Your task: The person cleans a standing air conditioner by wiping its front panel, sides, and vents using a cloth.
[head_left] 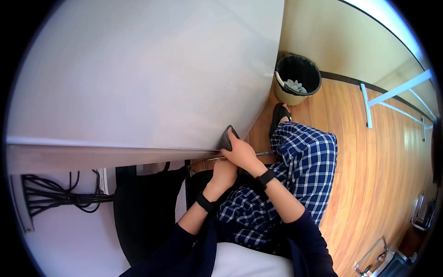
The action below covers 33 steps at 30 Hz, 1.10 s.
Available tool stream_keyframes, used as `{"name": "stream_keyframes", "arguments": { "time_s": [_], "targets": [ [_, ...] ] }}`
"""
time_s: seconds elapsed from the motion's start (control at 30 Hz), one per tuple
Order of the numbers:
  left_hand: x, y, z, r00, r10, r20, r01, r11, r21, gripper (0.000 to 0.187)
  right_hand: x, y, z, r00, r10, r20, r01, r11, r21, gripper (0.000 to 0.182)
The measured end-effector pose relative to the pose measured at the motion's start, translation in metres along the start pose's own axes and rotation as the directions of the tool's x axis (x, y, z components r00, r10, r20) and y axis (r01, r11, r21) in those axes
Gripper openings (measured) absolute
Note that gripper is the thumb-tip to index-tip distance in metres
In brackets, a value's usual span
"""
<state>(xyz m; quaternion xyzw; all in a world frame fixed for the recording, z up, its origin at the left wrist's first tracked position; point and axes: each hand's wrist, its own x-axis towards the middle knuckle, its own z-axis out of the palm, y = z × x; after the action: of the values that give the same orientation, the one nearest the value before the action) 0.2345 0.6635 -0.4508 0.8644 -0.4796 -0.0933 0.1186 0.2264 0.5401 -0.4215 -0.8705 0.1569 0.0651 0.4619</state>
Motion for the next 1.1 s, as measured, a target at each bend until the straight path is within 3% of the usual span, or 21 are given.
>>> {"name": "stream_keyframes", "arguments": {
  "time_s": [0.07, 0.1, 0.17, 0.2, 0.3, 0.37, 0.4, 0.5, 0.53, 0.57, 0.63, 0.67, 0.77, 0.8, 0.9, 1.0, 1.1],
  "targets": [
    [-0.002, 0.012, -0.026, 0.962, -0.185, 0.199, 0.209, 0.972, -0.109, 0.025, -0.004, -0.004, 0.0, 0.996, 0.041, 0.084, -0.038, 0.998, -0.041, 0.079],
    [-0.005, 0.017, -0.035, 0.916, -0.263, 0.302, 0.32, 0.935, -0.154, 0.028, -0.001, -0.004, 0.003, 1.0, 0.019, 0.018, -0.018, 0.999, -0.047, 0.078],
    [-0.016, 0.016, -0.034, 0.958, -0.242, 0.151, 0.271, 0.938, -0.216, 0.025, -0.002, -0.002, 0.014, 0.995, -0.028, -0.098, 0.023, 0.998, -0.054, 0.075],
    [-0.022, 0.017, -0.035, 0.97, -0.235, 0.069, 0.245, 0.94, -0.239, 0.023, -0.008, -0.009, 0.01, 0.973, -0.128, -0.192, 0.117, 0.991, -0.067, 0.055],
    [-0.031, 0.034, -0.037, 0.968, -0.227, -0.108, 0.187, 0.936, -0.298, 0.018, -0.027, -0.056, -0.035, 0.966, -0.255, 0.053, 0.259, 0.959, -0.115, 0.034],
    [-0.033, 0.04, -0.042, 0.914, -0.247, -0.322, 0.109, 0.914, -0.391, 0.015, -0.041, -0.085, -0.054, 0.931, -0.364, 0.024, 0.362, 0.931, 0.056, 0.028],
    [-0.036, 0.044, -0.046, 0.871, -0.26, -0.416, 0.063, 0.9, -0.431, 0.014, -0.048, -0.1, -0.062, 0.918, -0.396, -0.012, 0.393, 0.907, 0.147, 0.026],
    [-0.033, 0.062, -0.083, 0.519, -0.352, -0.779, -0.265, 0.8, -0.538, 0.019, -0.075, -0.141, -0.081, 0.901, -0.418, -0.113, 0.427, 0.814, 0.395, 0.022],
    [-0.039, 0.056, -0.076, 0.461, -0.339, -0.82, -0.368, 0.768, -0.524, 0.024, -0.084, -0.151, -0.083, 0.9, -0.412, -0.144, 0.429, 0.771, 0.471, 0.021],
    [-0.039, 0.047, -0.072, 0.372, -0.321, -0.871, -0.432, 0.77, -0.469, 0.026, -0.09, -0.159, -0.082, 0.851, -0.486, -0.199, 0.519, 0.719, 0.463, 0.025],
    [-0.037, 0.046, -0.091, 0.336, -0.347, -0.875, -0.488, 0.731, -0.478, 0.028, -0.09, -0.165, -0.069, 0.661, -0.632, -0.405, 0.733, 0.659, 0.169, 0.028],
    [-0.036, 0.045, -0.094, 0.355, -0.379, -0.855, -0.473, 0.716, -0.514, 0.029, -0.087, -0.167, -0.065, 0.643, -0.621, -0.447, 0.733, 0.668, 0.126, 0.027],
    [-0.029, 0.041, -0.092, 0.467, -0.505, -0.726, -0.324, 0.666, -0.672, 0.032, -0.066, -0.143, -0.052, 0.777, -0.527, -0.345, 0.606, 0.773, 0.186, 0.024],
    [-0.028, 0.038, -0.084, 0.49, -0.421, -0.763, -0.244, 0.775, -0.583, 0.034, -0.06, -0.134, -0.05, 0.808, -0.508, -0.298, 0.581, 0.772, 0.259, 0.021],
    [-0.031, 0.019, -0.048, 0.669, -0.348, -0.656, -0.173, 0.786, -0.593, 0.034, -0.048, -0.109, -0.037, 0.863, -0.46, -0.207, 0.502, 0.823, 0.265, 0.018],
    [-0.035, 0.013, -0.038, 0.751, -0.315, -0.58, -0.102, 0.813, -0.573, 0.036, -0.041, -0.087, -0.025, 0.877, -0.44, -0.192, 0.475, 0.852, 0.221, 0.017],
    [-0.036, 0.003, -0.031, 0.836, -0.353, -0.421, -0.117, 0.635, -0.764, 0.036, -0.044, -0.084, -0.014, 0.867, -0.427, -0.255, 0.482, 0.85, 0.215, 0.015]
  ]
}}
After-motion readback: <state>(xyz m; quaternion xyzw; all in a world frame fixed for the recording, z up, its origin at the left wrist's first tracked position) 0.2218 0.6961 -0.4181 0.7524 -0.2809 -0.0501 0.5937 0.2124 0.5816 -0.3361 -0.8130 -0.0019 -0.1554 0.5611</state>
